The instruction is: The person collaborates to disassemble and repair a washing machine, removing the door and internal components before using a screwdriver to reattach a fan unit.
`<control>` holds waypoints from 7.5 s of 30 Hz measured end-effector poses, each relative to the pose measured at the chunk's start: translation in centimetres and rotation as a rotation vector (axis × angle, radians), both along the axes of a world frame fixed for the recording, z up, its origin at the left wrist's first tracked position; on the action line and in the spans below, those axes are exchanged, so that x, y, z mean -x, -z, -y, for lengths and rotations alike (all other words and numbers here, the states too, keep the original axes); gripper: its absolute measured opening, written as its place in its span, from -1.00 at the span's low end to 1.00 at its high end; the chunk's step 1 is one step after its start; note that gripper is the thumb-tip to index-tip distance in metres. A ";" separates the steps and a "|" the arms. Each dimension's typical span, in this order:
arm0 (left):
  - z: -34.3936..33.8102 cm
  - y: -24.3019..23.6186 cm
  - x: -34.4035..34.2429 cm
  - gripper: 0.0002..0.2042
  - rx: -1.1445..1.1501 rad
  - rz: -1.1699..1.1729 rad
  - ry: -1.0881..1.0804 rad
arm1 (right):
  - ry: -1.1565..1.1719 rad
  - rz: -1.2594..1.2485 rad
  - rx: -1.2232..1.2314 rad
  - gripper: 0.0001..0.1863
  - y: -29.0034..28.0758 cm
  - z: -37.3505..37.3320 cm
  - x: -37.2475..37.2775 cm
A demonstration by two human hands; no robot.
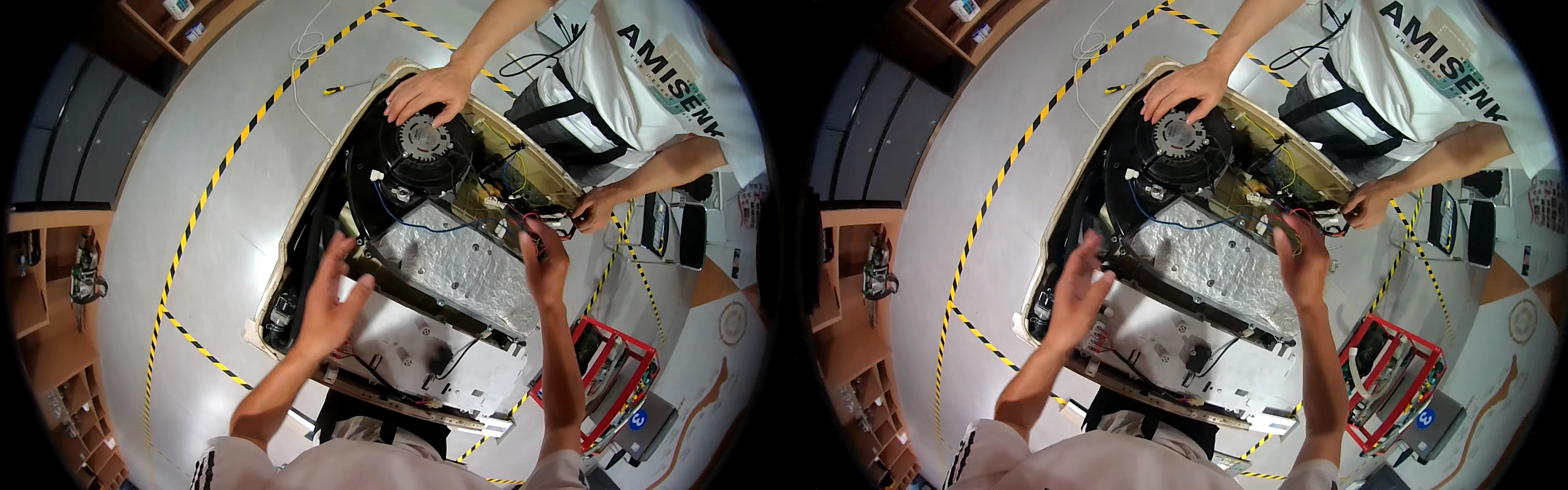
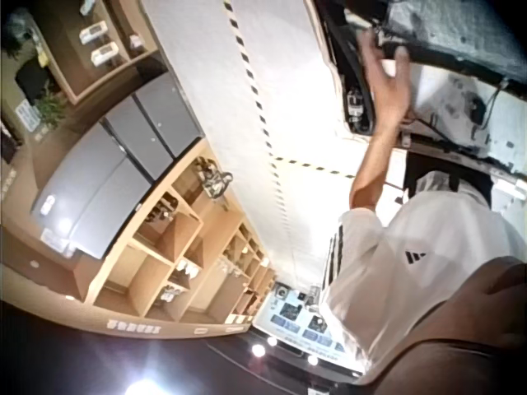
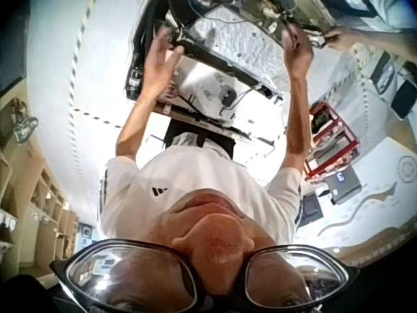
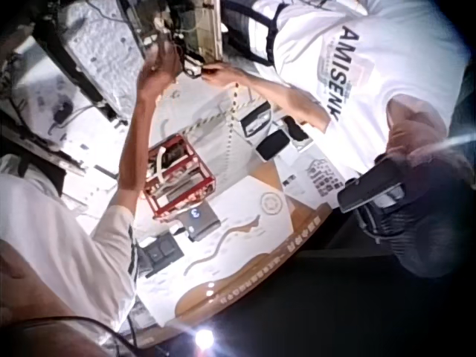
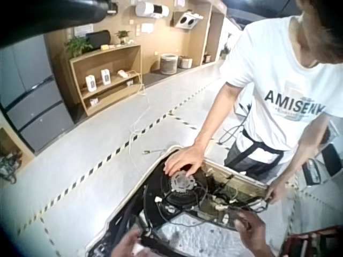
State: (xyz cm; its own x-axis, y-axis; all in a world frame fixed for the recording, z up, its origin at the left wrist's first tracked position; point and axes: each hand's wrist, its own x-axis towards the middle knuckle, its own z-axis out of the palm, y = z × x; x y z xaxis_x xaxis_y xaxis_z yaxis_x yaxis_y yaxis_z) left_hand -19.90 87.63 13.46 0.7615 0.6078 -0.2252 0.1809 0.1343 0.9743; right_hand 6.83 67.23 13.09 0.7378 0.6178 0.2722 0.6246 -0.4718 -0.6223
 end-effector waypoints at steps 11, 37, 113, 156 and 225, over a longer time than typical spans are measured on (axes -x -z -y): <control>-9.5 4.6 -1.9 -0.41 -1.051 -0.325 0.068 | -0.320 -0.308 0.118 -0.62 1.1 -18.5 -6.6; -10.3 4.2 -2.8 -0.48 -0.935 -0.437 0.058 | -0.342 0.235 0.167 -0.62 3.7 -23.8 -1.3; -32.0 1.4 -13.8 -0.69 -0.421 -0.038 1.119 | 1.293 -1.298 -2.021 -0.63 0.1 -27.2 22.0; -29.7 0.8 -34.9 -0.74 -0.563 0.040 1.704 | 2.066 -0.778 -1.712 -0.66 3.7 -33.8 12.4; -11.4 3.2 -43.7 -0.65 -1.364 1.162 2.256 | 1.348 -0.571 -0.081 -0.52 0.4 -37.1 17.3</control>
